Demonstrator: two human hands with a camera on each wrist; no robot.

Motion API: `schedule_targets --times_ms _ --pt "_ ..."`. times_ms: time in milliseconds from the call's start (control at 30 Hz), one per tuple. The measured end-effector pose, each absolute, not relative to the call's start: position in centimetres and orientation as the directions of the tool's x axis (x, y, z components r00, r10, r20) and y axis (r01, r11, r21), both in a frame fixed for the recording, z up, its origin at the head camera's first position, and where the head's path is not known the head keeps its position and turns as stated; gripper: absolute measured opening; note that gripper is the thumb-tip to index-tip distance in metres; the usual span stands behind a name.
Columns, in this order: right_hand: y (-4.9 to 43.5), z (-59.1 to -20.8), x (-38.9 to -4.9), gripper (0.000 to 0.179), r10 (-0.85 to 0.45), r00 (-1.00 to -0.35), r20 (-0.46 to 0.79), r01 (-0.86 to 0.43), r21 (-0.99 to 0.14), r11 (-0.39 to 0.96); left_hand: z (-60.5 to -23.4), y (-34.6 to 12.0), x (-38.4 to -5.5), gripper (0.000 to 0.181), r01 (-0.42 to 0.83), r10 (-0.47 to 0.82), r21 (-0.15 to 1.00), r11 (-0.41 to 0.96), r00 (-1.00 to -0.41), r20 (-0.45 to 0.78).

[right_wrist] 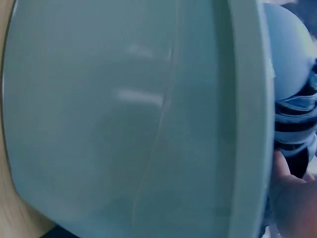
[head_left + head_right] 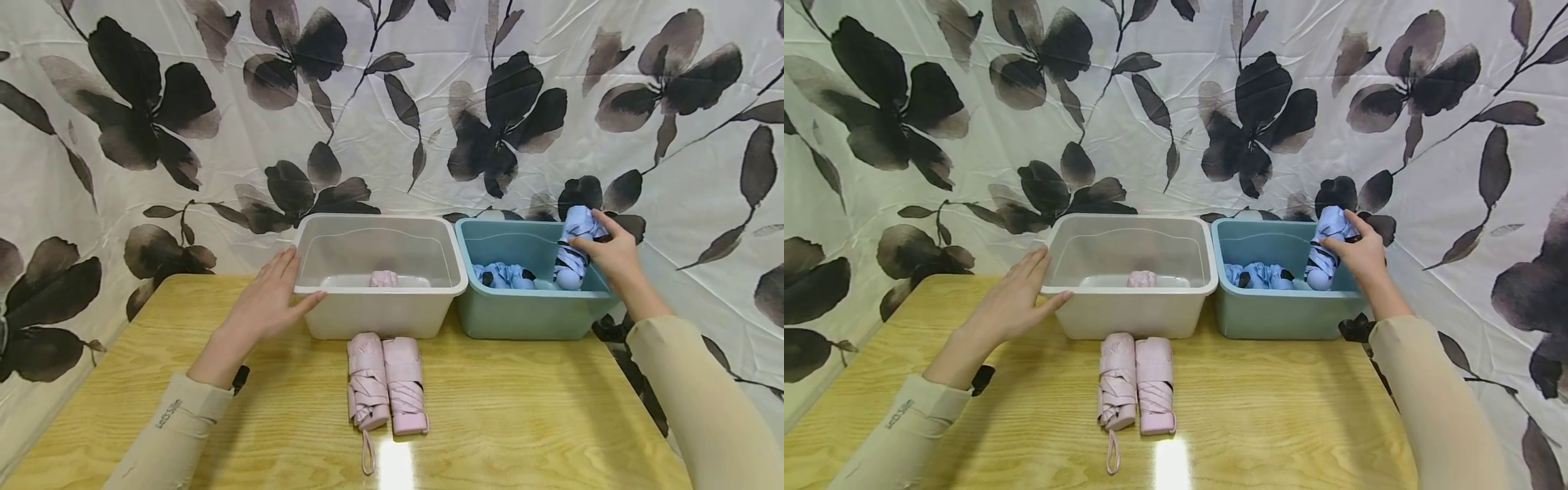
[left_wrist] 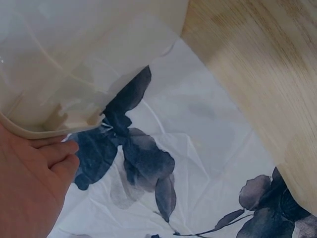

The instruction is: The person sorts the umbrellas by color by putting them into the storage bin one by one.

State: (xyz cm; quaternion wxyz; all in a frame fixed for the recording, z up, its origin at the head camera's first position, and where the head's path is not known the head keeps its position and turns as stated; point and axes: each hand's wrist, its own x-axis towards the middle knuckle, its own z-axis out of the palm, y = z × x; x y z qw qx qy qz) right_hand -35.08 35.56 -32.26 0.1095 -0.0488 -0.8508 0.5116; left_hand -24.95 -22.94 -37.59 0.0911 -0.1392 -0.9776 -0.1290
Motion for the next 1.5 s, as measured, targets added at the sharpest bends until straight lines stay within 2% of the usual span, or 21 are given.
schedule_targets --times_ms 100,367,567,767,867,1133,1500 --pt "36.1 -33.0 -35.9 0.090 0.135 -0.988 0.073 0.010 -0.847 0.532 -37.7 -22.9 -25.0 0.103 0.298 0.253 0.225 0.928 -0.945 0.207" --pt "37.0 -35.5 -38.2 0.091 -0.019 -0.999 -0.046 0.019 -0.699 0.715 -37.9 -22.6 -25.0 0.102 0.311 0.266 0.220 0.925 -0.940 0.213" --pt "37.0 -36.1 -39.4 0.092 -0.121 -0.973 -0.197 0.043 -0.668 0.743 -38.1 -22.4 -25.1 0.101 0.313 0.267 0.220 0.924 -0.940 0.214" --pt "37.1 -36.7 -40.2 0.093 -0.168 -0.933 -0.318 0.088 -0.655 0.751 -38.2 -22.3 -25.1 0.102 0.311 0.267 0.220 0.925 -0.941 0.207" --pt "37.0 -36.9 -40.5 0.093 -0.201 -0.922 -0.332 0.053 -0.620 0.783 -38.3 -22.3 -25.0 0.103 0.306 0.262 0.224 0.925 -0.943 0.204" --pt "35.6 -36.9 -41.6 0.083 -0.304 -0.910 -0.283 -0.153 -0.453 0.878 -37.7 -22.8 -25.0 0.102 0.294 0.241 0.228 0.928 -0.942 0.233" --pt "35.9 -36.9 -41.4 0.087 -0.257 -0.886 -0.386 -0.064 -0.448 0.892 -37.7 -22.8 -24.9 0.103 0.291 0.244 0.220 0.931 -0.945 0.217"
